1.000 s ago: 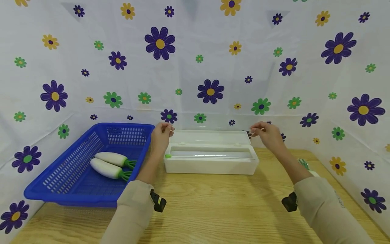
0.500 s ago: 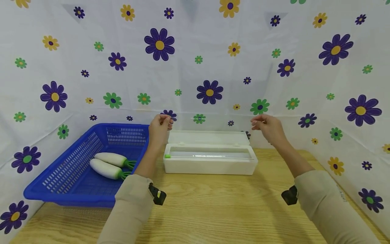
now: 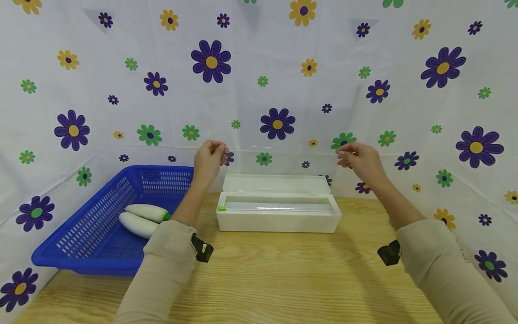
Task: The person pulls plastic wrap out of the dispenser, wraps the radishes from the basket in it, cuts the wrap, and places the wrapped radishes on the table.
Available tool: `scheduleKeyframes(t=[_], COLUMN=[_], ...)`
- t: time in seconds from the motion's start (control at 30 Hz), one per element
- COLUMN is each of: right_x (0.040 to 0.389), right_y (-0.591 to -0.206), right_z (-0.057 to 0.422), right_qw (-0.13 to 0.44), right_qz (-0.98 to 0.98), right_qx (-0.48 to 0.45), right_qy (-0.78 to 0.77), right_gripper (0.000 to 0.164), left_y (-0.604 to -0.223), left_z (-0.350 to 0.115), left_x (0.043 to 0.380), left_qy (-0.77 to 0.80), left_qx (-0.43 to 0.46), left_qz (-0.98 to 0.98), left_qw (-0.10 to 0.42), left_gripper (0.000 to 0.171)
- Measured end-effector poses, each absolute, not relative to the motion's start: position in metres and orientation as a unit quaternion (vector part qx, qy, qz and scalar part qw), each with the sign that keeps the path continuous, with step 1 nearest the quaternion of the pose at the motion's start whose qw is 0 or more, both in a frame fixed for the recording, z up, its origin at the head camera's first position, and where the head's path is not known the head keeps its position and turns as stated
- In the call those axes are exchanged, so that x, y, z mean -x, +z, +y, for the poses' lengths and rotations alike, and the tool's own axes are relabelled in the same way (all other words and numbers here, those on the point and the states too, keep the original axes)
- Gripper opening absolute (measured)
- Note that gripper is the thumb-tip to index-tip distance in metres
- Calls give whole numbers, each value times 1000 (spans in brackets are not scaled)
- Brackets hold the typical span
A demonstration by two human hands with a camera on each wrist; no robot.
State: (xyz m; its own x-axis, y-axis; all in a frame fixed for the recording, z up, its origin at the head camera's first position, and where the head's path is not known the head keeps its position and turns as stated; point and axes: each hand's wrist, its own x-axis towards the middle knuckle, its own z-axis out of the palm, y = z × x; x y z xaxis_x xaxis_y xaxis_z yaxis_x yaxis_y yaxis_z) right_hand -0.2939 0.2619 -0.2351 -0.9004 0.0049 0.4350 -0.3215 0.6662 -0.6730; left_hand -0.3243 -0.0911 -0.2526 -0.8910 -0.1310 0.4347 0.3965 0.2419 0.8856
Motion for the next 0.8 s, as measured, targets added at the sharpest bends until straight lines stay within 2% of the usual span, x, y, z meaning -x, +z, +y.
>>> scheduleKeyframes(t=[0.8], right_x=[291], right_y=[-191], right_z=[259], right_qw=[226], right_qz=[-883], right_qx=[-97], right_qy=[401], right_gripper=[24], left_y=[-211], left_z=[-98], left_x=[326], left_qy=[-607], left_qx=[129], left_qz=[-751], left_qw=[227], left_gripper=[23])
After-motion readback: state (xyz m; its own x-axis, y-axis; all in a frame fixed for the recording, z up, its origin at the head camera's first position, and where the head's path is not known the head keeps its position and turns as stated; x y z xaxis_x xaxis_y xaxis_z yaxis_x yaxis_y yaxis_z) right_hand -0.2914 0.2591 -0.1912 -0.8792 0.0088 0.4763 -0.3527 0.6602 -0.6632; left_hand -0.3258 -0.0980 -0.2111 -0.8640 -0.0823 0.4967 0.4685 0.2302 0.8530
